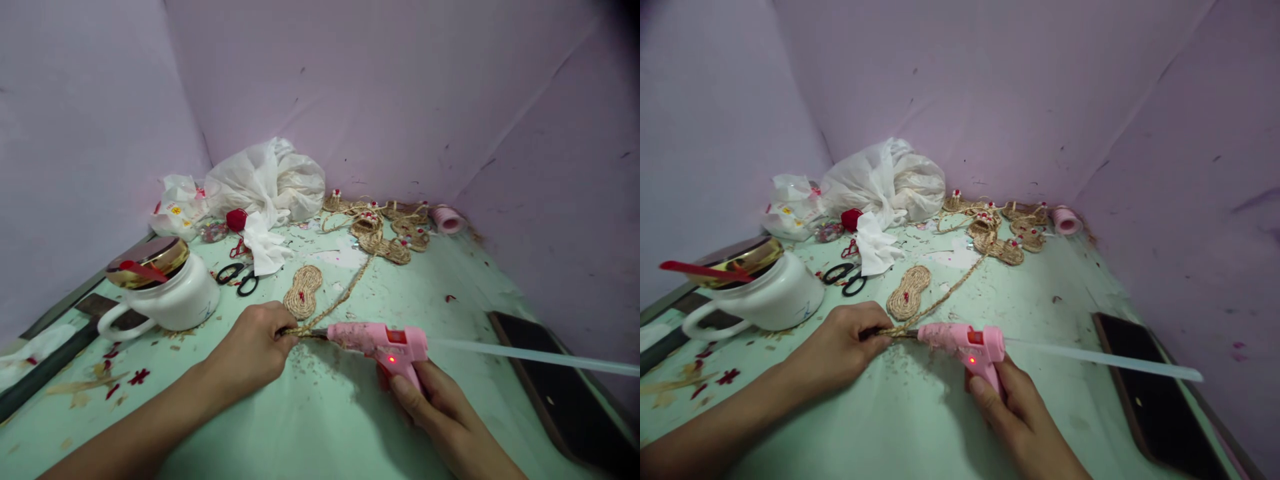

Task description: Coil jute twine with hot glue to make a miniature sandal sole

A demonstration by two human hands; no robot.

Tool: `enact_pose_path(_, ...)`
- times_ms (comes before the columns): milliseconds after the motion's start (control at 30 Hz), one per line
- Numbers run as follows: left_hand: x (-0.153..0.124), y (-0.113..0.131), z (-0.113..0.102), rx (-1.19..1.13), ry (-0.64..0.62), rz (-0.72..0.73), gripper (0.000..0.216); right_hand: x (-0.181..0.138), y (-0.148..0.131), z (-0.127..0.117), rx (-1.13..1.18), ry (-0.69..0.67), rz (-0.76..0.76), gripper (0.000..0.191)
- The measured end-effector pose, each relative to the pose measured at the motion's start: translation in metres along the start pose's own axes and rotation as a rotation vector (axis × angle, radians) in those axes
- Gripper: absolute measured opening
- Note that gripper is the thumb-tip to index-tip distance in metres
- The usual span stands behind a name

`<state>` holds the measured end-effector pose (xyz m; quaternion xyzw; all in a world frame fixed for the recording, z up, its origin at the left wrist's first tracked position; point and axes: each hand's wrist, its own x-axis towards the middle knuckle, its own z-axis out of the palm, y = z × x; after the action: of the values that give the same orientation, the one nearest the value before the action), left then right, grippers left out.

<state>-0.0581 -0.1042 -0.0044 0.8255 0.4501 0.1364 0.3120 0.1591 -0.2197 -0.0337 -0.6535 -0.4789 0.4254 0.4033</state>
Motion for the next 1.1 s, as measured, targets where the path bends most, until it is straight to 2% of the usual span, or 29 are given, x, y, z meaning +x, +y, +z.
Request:
enact_pose_path(367, 0.0, 0.0, -0.001, 0.002, -0.013, -0.028, 0.017, -0.001, 0.005, -0.007, -0.02, 0.013, -0.034, 0.043)
enact_pose_path(567, 0.0, 0.001, -0.001, 0.023, -0.018, -0.016, 0.019, -0.004, 0.005, -0.01, 0.015, 0.056, 0.017, 0.044)
enact_pose_path(1100, 0.001, 0.001, -0.001, 0.04, -0.012, -0.021, 0.017, -0.005, 0.002, -0.015, -0.002, 0.077, 0.009, 0.046)
